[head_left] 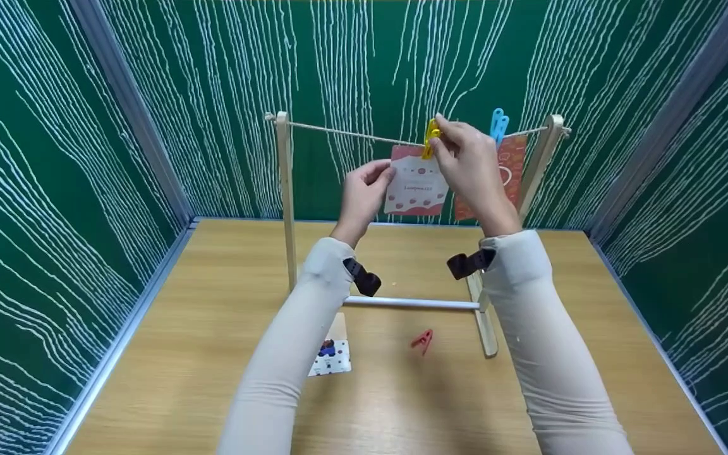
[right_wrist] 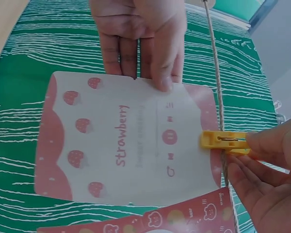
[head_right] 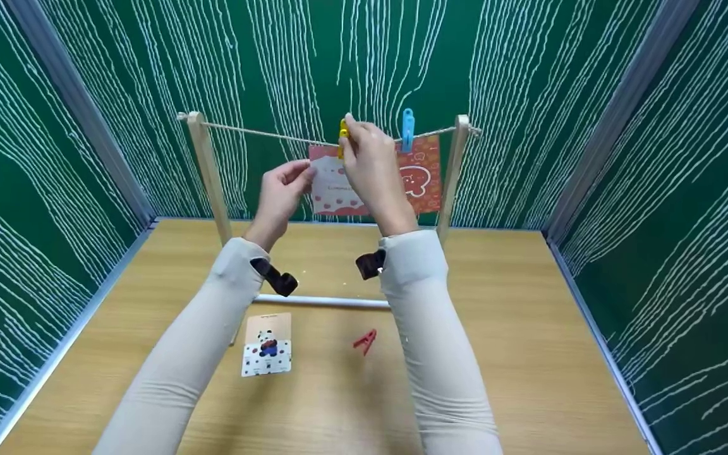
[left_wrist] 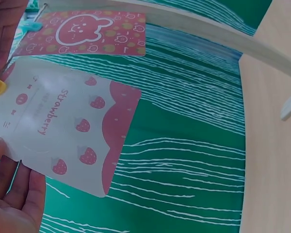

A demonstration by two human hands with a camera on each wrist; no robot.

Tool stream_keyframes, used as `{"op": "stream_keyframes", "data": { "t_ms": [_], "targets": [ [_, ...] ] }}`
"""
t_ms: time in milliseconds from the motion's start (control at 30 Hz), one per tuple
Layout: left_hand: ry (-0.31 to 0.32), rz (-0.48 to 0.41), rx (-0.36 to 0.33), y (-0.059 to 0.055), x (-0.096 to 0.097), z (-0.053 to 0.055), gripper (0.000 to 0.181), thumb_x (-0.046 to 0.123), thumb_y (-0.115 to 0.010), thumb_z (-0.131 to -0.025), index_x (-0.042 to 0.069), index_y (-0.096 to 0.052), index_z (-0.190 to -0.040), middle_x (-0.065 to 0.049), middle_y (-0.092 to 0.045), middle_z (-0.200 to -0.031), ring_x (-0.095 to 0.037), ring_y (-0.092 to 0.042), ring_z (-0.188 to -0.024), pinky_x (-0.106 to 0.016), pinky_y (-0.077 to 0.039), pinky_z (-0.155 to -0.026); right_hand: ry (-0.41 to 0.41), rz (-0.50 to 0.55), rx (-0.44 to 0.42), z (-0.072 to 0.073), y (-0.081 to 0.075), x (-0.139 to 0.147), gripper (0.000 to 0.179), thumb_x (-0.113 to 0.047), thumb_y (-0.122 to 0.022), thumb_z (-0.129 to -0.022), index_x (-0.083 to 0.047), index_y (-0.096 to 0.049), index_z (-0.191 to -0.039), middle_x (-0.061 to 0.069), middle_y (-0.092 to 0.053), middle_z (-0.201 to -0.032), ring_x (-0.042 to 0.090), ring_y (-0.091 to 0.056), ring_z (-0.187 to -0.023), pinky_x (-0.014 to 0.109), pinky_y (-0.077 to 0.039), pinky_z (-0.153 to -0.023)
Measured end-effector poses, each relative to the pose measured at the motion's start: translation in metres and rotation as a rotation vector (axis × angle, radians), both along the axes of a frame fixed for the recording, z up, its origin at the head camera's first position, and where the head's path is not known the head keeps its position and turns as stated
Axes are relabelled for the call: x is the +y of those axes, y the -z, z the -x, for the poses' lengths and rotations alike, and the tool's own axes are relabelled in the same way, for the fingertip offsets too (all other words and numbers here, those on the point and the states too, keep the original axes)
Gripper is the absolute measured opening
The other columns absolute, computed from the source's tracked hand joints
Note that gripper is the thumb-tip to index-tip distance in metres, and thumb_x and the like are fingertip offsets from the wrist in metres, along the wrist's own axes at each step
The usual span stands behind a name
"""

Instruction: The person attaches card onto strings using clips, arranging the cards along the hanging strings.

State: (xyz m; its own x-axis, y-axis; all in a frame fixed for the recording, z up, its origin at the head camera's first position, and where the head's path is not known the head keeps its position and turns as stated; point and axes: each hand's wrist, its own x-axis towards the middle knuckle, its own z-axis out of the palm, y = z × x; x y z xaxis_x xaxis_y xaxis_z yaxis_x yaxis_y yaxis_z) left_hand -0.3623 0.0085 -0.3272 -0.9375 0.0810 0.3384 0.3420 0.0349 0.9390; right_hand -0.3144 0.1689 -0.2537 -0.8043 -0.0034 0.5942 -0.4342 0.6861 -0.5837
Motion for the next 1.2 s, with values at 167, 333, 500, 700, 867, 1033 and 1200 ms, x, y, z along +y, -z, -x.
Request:
{"op": "stream_keyframes", "data": {
  "t_ms": [167, 333, 500, 700, 867, 1033, 1200],
  "targets": [
    [0.002, -0.006, 0.012, 0.000, -0.003, -0.004, 0.027, 0.019, -0.053, -0.099, 0.011, -0.065, -0.122, -0.006, -0.067, -0.118, -0.017, -0.061, -0.100, -0.030, -0.051, -0.093, -0.022, 0.078, 0.041, 0.000, 0.006, 0.001, 0.044, -0.021, -0.054, -0.098, -0.013, -0.047, -0.141, 0.008, -0.059, -0.133, 0.019, -0.060, -0.116, 0.026, -0.047, -0.100],
    [0.015, -0.009, 0.035, 0.003, -0.010, -0.005, 0.030, 0.019, -0.052, -0.099, 0.011, -0.062, -0.126, -0.005, -0.064, -0.125, -0.015, -0.061, -0.109, -0.027, -0.048, -0.099, -0.064, 0.152, 0.059, -0.002, 0.012, 0.003, 0.047, -0.025, -0.055, -0.097, -0.016, -0.045, -0.143, 0.002, -0.058, -0.136, 0.017, -0.058, -0.121, 0.025, -0.047, -0.099],
    [0.036, -0.001, 0.052, 0.008, -0.017, -0.008, 0.034, 0.023, -0.052, -0.099, 0.014, -0.058, -0.131, -0.001, -0.061, -0.132, -0.011, -0.059, -0.116, -0.020, -0.045, -0.100, -0.100, 0.152, 0.080, -0.004, 0.018, 0.006, 0.048, -0.027, -0.053, -0.098, -0.019, -0.043, -0.144, 0.001, -0.059, -0.135, 0.016, -0.057, -0.123, 0.030, -0.048, -0.099],
    [0.040, 0.019, 0.075, 0.016, -0.026, -0.008, 0.036, 0.024, -0.052, -0.099, 0.015, -0.055, -0.134, -0.001, -0.060, -0.132, -0.009, -0.057, -0.118, -0.019, -0.044, -0.100, -0.130, 0.175, 0.134, -0.008, 0.026, 0.008, 0.047, -0.027, -0.054, -0.098, -0.019, -0.044, -0.144, -0.002, -0.056, -0.138, 0.013, -0.055, -0.126, 0.035, -0.049, -0.098],
    [0.035, 0.035, 0.055, 0.024, -0.035, -0.008, 0.038, 0.027, -0.053, -0.099, 0.015, -0.054, -0.135, 0.000, -0.060, -0.132, -0.012, -0.055, -0.122, -0.019, -0.042, -0.103, -0.156, 0.209, 0.141, -0.012, 0.034, 0.010, 0.046, -0.025, -0.055, -0.098, -0.018, -0.046, -0.143, -0.002, -0.055, -0.139, 0.015, -0.053, -0.127, 0.040, -0.046, -0.102],
    [0.030, 0.054, 0.043, 0.031, -0.045, -0.009, 0.037, 0.023, -0.051, -0.100, 0.013, -0.053, -0.135, -0.002, -0.060, -0.132, -0.015, -0.054, -0.124, -0.025, -0.042, -0.105, -0.162, 0.240, 0.091, -0.015, 0.045, 0.014, 0.045, -0.017, -0.055, -0.098, -0.013, -0.047, -0.142, 0.006, -0.057, -0.138, 0.023, -0.055, -0.125, 0.044, -0.044, -0.103],
    [0.028, 0.082, 0.018, 0.040, -0.053, -0.010, 0.036, 0.024, -0.048, -0.102, 0.012, -0.052, -0.136, -0.006, -0.060, -0.133, -0.016, -0.053, -0.126, -0.030, -0.040, -0.108, -0.146, 0.293, 0.040, -0.020, 0.058, 0.017, 0.046, -0.019, -0.054, -0.098, -0.011, -0.046, -0.142, 0.008, -0.058, -0.135, 0.020, -0.056, -0.123, 0.042, -0.045, -0.103]
  ]
}}
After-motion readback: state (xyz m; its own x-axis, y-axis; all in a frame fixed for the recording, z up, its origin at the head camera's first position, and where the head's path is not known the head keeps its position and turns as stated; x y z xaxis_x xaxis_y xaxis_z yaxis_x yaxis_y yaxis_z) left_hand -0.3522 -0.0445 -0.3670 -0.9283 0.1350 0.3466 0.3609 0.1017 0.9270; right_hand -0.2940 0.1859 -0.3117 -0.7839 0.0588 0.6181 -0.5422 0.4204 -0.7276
